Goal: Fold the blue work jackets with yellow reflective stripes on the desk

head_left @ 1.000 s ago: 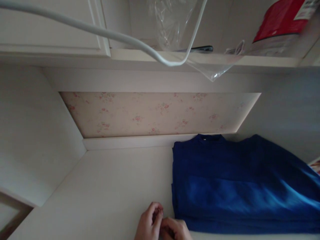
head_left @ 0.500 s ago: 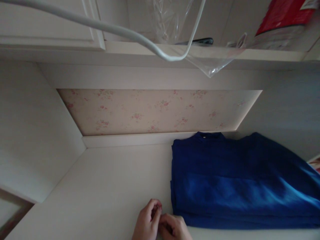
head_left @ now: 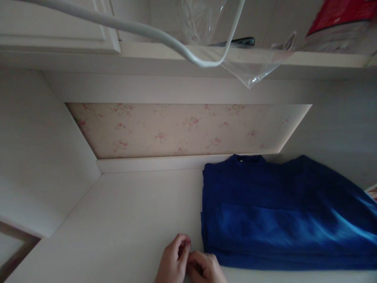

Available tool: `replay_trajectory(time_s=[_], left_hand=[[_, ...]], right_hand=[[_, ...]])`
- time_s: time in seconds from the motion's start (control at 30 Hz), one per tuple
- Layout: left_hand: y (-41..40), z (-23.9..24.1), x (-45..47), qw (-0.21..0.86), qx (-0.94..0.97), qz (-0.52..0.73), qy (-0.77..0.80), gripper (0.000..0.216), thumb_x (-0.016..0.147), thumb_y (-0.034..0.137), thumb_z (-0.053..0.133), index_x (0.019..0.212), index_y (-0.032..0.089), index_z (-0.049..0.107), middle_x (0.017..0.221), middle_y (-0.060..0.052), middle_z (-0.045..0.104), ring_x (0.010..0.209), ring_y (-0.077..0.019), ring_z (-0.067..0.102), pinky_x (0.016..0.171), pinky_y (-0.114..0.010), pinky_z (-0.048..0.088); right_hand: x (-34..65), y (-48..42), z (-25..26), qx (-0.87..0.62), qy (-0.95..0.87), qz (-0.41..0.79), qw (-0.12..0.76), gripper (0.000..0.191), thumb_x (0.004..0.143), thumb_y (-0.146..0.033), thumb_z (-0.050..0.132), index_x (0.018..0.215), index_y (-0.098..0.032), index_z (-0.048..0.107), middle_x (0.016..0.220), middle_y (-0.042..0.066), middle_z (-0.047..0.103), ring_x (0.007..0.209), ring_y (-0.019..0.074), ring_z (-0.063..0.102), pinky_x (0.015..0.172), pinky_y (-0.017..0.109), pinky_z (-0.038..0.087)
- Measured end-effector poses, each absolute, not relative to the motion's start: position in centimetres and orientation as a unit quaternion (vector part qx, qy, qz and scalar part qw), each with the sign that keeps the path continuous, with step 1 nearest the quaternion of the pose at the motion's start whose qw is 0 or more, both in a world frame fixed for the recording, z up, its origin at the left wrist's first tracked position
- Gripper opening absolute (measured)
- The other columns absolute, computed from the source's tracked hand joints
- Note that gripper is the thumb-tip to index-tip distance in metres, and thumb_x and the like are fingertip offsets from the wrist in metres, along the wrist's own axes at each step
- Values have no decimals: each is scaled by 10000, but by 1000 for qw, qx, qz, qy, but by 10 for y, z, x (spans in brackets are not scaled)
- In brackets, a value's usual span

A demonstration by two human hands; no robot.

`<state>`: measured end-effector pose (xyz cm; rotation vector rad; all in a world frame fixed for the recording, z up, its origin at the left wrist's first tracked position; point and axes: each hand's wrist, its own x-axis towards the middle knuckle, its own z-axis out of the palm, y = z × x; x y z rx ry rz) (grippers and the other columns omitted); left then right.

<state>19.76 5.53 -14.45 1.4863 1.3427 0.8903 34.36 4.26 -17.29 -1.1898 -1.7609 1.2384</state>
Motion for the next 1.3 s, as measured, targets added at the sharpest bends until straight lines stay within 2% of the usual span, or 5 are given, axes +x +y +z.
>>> replay_trajectory(time_s=[1.3], left_hand=[[55, -144, 198, 451, 613, 353, 545, 256, 919, 434, 444, 857, 224, 576, 774, -30, 651, 746, -184, 617, 719, -258, 447]], right_hand=[[343, 43, -168, -456, -675, 480, 325, 154, 775, -188, 530, 770, -158, 681, 604, -28, 510, 542, 92, 408, 512, 205, 291]])
